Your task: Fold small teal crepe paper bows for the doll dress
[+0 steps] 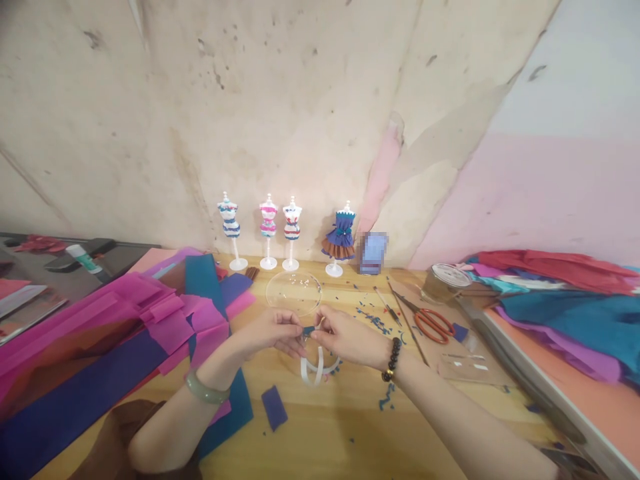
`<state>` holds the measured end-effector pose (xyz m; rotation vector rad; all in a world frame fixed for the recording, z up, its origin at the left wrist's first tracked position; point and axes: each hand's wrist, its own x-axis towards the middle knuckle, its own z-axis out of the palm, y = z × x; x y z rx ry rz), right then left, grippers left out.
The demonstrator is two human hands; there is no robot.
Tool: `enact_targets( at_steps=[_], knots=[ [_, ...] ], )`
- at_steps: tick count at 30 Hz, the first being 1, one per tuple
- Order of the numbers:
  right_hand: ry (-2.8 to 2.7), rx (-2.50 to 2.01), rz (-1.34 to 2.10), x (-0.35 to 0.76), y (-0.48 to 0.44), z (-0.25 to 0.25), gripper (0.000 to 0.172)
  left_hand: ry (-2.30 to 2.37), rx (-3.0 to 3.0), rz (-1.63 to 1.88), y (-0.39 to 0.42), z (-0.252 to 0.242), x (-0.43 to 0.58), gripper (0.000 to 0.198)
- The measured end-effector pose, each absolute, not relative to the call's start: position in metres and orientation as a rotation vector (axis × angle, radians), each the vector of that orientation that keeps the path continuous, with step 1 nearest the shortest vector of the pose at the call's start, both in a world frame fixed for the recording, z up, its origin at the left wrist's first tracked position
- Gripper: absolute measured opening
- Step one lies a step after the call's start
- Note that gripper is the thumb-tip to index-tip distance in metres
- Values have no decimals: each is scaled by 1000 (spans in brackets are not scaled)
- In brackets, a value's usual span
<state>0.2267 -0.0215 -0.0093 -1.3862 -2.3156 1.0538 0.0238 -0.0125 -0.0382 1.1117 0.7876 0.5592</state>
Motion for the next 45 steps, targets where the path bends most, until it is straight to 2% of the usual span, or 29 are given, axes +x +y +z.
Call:
enact_targets(
  at_steps=[3,7,11,14,21,32,37,40,42,43,45],
  knots=[
    [-2317,-1379,1082,228,-25,-8,11,795,1093,572,-13,-36,24,30],
    [-2233,-1407,1133,243,-31,-13,25,877,1074,613,-12,-33,25,32],
    [-2160,-1562,954,281,-28,-30,36,941,1062,643,-10,-32,26,34],
    [-2177,-1699,645,312,-15,-48,30,990,1070,683,-8,-32,28,33],
    [-2123,-1951,294,335,25,-88,27,981,1088,742,-7,-32,29,31],
    [-2104,-2096,10,354,30,-103,27,956,1074,757,-3,-38,27,31],
    [-2122,-1920,23,320,15,-83,29,887,1068,769,0,-42,24,32],
    [-2271,-1661,212,277,-10,-66,23,887,1067,778,1,-45,23,32],
    [-2389,-1366,603,249,-28,-61,22,899,1072,781,1,-44,23,30],
    [-2444,-1307,663,237,-36,-61,18,908,1078,786,0,-43,23,29],
    [-2538,-1371,571,221,-47,-67,14,929,1098,796,-1,-39,24,26]
  ],
)
